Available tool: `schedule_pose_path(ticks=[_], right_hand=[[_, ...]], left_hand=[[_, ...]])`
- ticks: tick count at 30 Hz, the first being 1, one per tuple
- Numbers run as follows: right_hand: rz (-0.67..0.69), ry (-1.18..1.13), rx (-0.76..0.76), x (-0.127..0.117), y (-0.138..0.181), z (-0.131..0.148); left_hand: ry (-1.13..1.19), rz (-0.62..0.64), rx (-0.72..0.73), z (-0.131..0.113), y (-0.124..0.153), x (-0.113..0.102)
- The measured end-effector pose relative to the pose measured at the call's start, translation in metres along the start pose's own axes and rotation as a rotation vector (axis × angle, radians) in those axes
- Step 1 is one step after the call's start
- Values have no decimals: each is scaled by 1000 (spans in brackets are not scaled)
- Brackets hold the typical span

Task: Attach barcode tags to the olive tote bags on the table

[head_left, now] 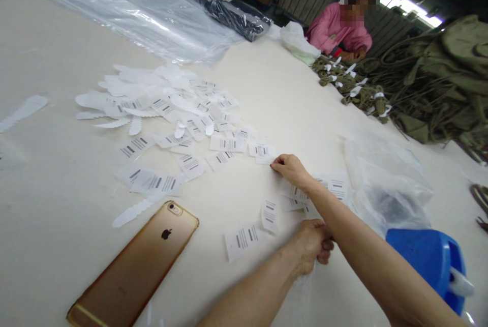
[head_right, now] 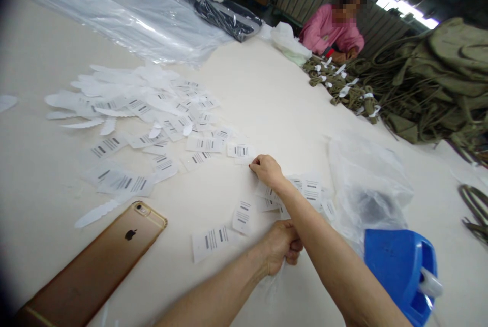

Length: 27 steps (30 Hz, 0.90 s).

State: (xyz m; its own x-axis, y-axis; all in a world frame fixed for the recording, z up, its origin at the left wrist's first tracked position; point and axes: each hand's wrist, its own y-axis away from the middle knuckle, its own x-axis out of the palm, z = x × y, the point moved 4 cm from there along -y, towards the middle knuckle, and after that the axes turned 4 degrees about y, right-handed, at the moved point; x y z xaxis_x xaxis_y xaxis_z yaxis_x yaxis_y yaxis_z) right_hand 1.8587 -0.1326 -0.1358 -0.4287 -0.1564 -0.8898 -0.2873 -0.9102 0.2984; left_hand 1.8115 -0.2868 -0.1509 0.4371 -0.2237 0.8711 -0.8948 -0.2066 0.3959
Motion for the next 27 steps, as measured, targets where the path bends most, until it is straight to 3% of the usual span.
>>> schedule_pose_path(ticks=[5,8,13,16,21,27], right_hand=[[6,-9,-56,-5,9,6],[-1,-217,-58,-17,19,8],[-69,-706,0,-63,33,10],[-153,-873,20,-98,39,10],[-331,-893,-70,-146,44,2],[-480,-617,-39,-152,77,-26]], left_hand=[[14,3,0,0,0,-2],[-19,-3,-35,1,0,-3],[-41,-16,-54,1,0,-3],[-37,-12,-47,0,1,-4],[15,25,-29,-2,2,-5],[158,78,15,-5,-2,-7]])
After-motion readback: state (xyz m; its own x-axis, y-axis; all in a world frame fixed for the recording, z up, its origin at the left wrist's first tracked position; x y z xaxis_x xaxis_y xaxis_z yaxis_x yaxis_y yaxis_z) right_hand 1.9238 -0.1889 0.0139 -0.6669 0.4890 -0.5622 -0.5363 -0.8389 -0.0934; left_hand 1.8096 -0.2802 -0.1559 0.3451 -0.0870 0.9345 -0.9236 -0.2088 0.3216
